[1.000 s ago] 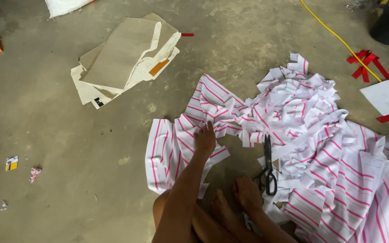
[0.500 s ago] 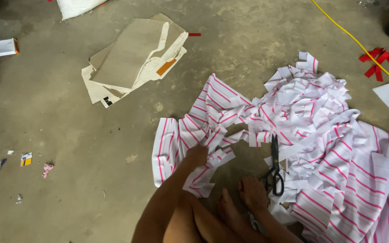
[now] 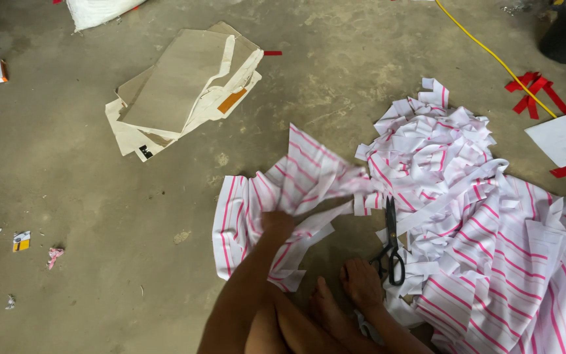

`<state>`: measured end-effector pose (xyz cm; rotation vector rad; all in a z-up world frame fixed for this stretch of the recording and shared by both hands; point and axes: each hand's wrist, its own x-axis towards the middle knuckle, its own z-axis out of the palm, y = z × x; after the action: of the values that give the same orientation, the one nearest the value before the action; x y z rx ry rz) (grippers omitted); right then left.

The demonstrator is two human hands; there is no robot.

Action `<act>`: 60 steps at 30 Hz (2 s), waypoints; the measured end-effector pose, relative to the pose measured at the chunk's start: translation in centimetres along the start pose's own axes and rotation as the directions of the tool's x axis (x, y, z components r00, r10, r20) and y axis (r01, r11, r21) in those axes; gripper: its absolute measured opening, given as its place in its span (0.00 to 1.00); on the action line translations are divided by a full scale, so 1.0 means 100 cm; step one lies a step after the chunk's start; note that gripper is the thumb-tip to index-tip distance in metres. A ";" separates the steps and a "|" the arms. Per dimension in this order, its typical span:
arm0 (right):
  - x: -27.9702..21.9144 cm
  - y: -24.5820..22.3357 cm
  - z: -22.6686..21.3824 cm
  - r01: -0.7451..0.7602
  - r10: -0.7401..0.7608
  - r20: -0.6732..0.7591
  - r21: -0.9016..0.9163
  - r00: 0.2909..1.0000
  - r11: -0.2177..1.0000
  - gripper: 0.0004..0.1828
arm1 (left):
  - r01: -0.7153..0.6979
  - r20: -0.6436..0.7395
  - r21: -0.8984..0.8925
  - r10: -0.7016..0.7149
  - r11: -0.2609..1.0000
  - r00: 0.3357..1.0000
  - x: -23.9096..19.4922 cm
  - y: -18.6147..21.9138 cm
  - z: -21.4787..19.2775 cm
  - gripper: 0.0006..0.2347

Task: Cutting a large piece of striped fabric into long strips using scissors

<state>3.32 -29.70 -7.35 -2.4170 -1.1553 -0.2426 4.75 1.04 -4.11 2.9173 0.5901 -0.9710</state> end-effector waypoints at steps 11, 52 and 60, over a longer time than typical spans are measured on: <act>-0.006 0.006 0.013 -0.061 0.063 0.045 -0.043 0.997 0.997 0.08 | -0.107 -0.346 -0.191 0.035 0.976 0.938 -0.037 0.026 -0.023 0.12; 0.080 0.054 0.025 -0.004 0.137 0.375 -0.333 0.917 0.943 0.10 | 0.018 -0.320 -0.280 -0.111 0.960 0.941 0.002 -0.052 0.055 0.04; 0.092 -0.003 -0.100 -0.098 0.181 0.878 -0.153 0.443 0.983 0.21 | 0.019 -0.306 -0.230 -0.090 0.973 0.948 -0.028 -0.041 -0.007 0.09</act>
<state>9.22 -27.78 4.73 -2.7115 -1.2919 1.2507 1.63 4.00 -1.50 2.8765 0.7408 -0.4051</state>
